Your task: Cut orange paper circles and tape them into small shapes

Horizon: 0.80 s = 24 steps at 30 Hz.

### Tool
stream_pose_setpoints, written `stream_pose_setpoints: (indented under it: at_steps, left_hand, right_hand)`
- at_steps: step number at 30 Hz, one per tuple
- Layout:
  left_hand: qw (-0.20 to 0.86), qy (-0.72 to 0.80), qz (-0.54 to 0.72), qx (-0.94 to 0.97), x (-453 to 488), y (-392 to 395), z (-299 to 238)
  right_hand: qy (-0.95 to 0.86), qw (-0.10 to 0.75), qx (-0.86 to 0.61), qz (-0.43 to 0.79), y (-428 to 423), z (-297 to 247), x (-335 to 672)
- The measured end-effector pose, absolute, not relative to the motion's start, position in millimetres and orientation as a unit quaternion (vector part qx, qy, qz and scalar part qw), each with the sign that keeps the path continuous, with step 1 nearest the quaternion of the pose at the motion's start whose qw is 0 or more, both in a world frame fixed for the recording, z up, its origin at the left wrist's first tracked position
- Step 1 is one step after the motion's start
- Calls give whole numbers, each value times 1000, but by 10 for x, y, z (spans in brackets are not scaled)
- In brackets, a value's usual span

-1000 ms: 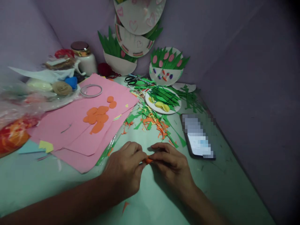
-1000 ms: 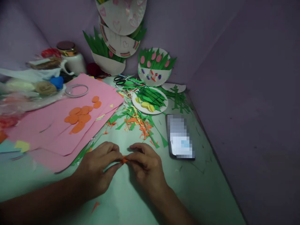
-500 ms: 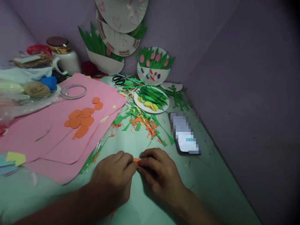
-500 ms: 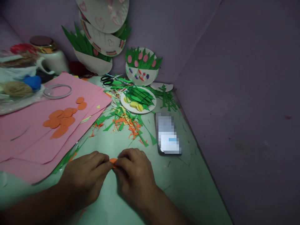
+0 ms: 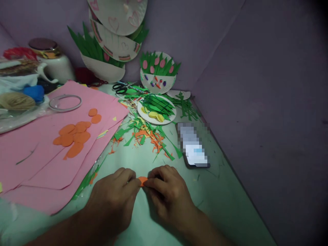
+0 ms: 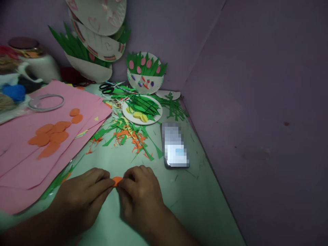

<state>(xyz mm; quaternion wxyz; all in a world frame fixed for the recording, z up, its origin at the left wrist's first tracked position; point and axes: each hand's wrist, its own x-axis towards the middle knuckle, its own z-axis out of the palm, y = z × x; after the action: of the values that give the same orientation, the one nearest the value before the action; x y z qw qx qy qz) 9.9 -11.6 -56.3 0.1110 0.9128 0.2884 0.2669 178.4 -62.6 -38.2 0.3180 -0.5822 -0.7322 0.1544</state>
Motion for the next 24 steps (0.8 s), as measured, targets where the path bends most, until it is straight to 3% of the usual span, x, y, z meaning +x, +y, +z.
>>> stream_pose_setpoints:
  at_steps: [24]
  left_hand:
    - [142, 280, 265, 912, 109, -104, -597]
  right_hand:
    - [-715, 325, -593, 180, -625, -371, 1784]
